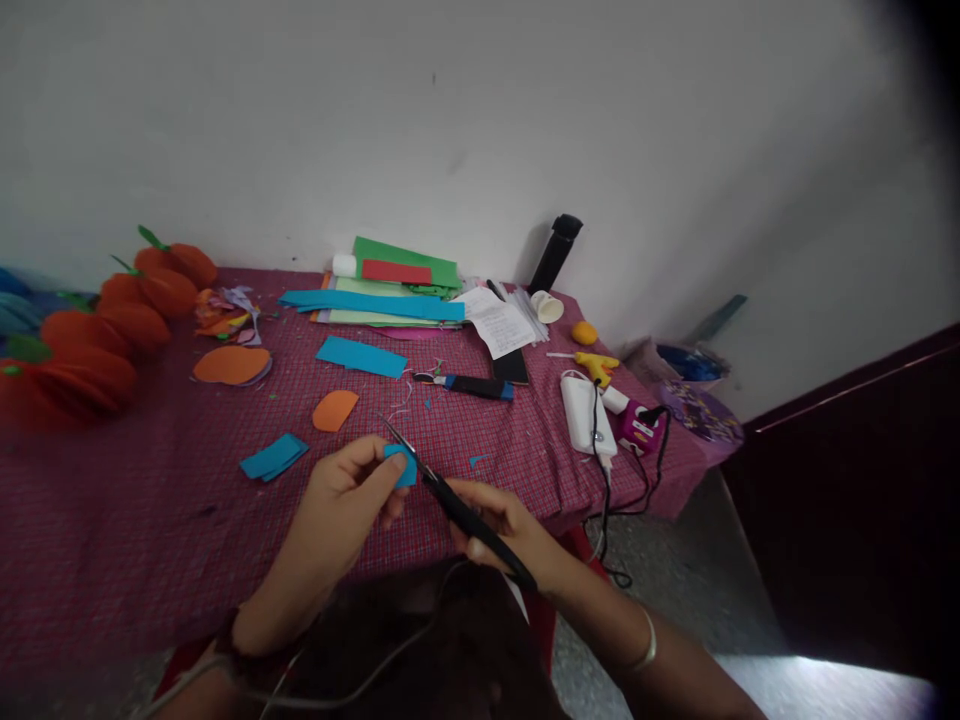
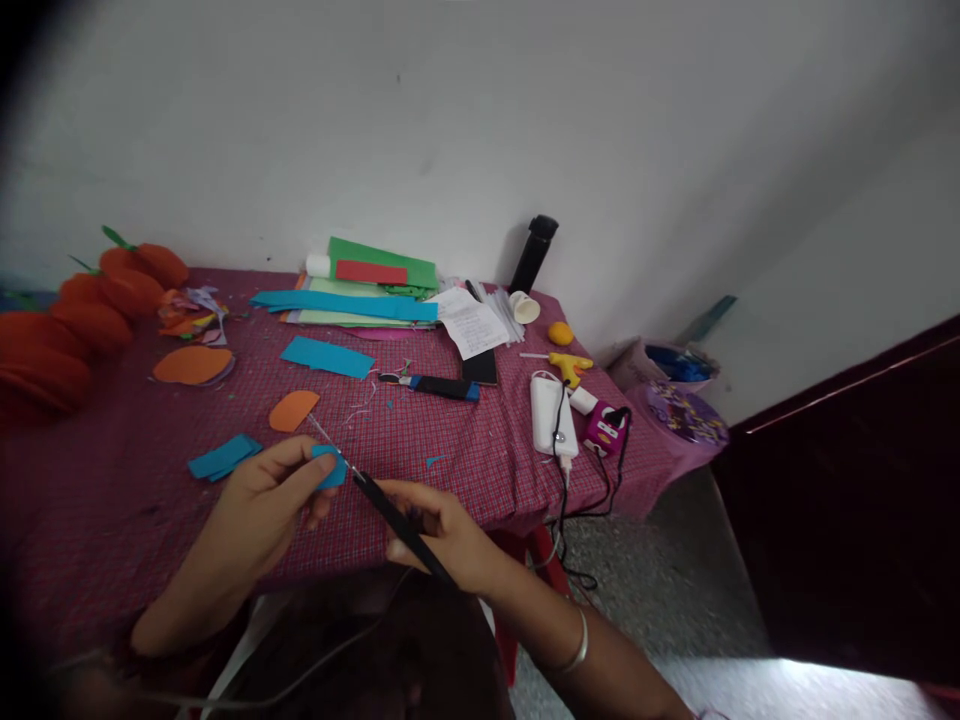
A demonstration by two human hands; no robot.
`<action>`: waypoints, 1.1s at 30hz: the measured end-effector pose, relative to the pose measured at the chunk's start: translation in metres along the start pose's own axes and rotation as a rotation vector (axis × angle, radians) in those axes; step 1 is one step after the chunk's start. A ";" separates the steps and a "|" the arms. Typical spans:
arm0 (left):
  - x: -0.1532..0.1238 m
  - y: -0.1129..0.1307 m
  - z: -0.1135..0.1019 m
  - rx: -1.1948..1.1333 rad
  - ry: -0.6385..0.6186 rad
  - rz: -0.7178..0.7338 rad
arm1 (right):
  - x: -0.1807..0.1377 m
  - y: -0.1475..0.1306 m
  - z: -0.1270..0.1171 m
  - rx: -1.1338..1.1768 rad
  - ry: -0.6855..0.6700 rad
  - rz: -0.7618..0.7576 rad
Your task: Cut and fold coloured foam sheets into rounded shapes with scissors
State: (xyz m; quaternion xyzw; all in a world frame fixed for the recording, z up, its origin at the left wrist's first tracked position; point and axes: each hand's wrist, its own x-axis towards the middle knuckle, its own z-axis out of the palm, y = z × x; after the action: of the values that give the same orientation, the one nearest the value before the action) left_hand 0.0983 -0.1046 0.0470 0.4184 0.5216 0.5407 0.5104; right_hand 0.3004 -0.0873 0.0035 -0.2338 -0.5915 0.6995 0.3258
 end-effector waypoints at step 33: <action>0.006 0.005 -0.013 -0.007 -0.133 -0.191 | -0.011 -0.023 -0.018 -0.097 -0.087 0.145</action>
State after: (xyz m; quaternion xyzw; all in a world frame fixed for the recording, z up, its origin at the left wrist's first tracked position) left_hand 0.0846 -0.1000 0.0499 0.4000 0.5222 0.4627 0.5944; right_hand 0.3247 -0.0814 0.0220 -0.2609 -0.6199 0.7011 0.2368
